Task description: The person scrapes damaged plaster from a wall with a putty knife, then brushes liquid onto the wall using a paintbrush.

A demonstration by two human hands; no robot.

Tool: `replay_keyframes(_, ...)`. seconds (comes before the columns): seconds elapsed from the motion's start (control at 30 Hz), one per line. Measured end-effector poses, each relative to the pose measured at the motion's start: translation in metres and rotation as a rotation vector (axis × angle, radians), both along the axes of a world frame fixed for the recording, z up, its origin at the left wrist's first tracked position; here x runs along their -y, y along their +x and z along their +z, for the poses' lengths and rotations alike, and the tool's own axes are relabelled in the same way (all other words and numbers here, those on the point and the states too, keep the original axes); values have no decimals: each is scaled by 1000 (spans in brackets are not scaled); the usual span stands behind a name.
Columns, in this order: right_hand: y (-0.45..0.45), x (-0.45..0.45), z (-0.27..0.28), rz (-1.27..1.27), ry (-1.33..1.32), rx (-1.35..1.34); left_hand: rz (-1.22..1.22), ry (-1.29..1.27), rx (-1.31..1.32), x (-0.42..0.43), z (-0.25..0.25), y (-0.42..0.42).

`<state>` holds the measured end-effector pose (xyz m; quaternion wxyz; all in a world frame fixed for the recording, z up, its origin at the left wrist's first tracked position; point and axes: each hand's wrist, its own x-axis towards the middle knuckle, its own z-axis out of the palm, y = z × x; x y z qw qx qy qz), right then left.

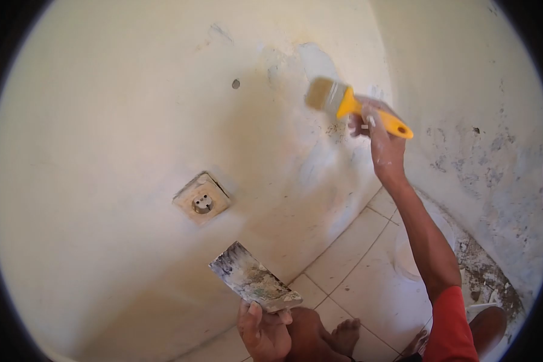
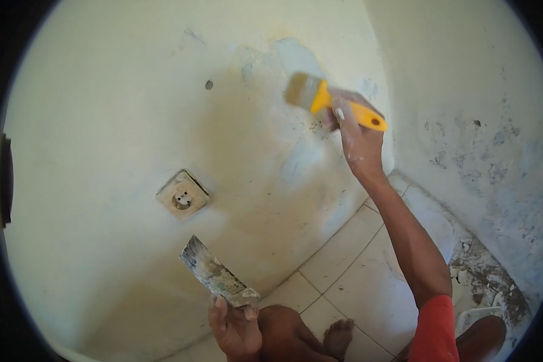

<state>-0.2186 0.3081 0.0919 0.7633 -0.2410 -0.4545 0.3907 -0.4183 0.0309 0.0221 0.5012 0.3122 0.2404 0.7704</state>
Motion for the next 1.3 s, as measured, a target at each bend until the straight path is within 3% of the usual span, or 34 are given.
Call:
replay_keyframes(0.03,2,1,12,-1,-1,3,-1,-1,3,-1,-3,-2)
replay_keyframes(0.1,0,-7,45,-363,364,289,-45,61,62,-1,-9,-4)
replay_keyframes(0.13,-2,-11,53,-352,366,290,-35,61,64,-1,-9,-3)
replay_keyframes(0.2,-7,-18,66,-513,660,763,16,21,5,-2,-6,0)
replay_keyframes(0.33,-22,17,19,-566,830,1021,166,-79,11,-8,-3,4)
replay_keyframes(0.4,-14,44,11,52,602,1202,14,3,48,-7,-4,-3)
replay_keyframes(0.43,-11,37,11,38,594,1196,2,3,37,-7,0,-2)
replay_keyframes(0.5,-1,6,18,-104,852,960,118,-169,22,-5,10,4)
replay_keyframes(0.57,9,-12,60,124,476,623,96,-161,15,-5,10,4)
replay_keyframes(0.6,20,-22,79,101,343,606,87,-144,17,-3,9,7)
replay_keyframes(0.67,38,-62,96,-57,455,488,43,-69,85,1,-12,-5)
replay_keyframes(0.7,51,-77,97,-237,382,578,5,16,167,5,-20,-9)
replay_keyframes(0.77,50,-37,108,-316,352,474,75,-19,51,5,-12,-11)
replay_keyframes(0.8,47,-42,84,-254,211,501,131,-14,-63,0,-7,-10)
replay_keyframes(0.87,37,-55,36,-298,561,744,194,-50,2,-6,0,2)
replay_keyframes(0.9,24,-52,7,-533,723,1045,266,-65,73,-8,2,7)
replay_keyframes(0.93,2,-35,-27,-629,733,1069,260,-72,61,-8,2,8)
replay_keyframes(0.97,-12,-16,-53,-538,699,1053,244,-63,47,-7,3,9)
replay_keyframes(1.03,-24,12,-85,-407,655,955,225,-57,34,-8,2,10)
replay_keyframes(1.1,-20,29,-100,63,552,650,178,-50,-27,-6,4,8)
replay_keyframes(1.13,-16,20,-108,102,394,525,182,-60,-37,1,-3,1)
replay_keyframes(1.2,3,-16,-118,154,145,278,505,-288,-189,16,-22,-19)
replay_keyframes(1.23,15,-34,-121,169,53,159,507,-298,-204,16,-12,-10)
replay_keyframes(1.3,32,-55,-125,53,-102,106,302,-158,32,10,11,17)
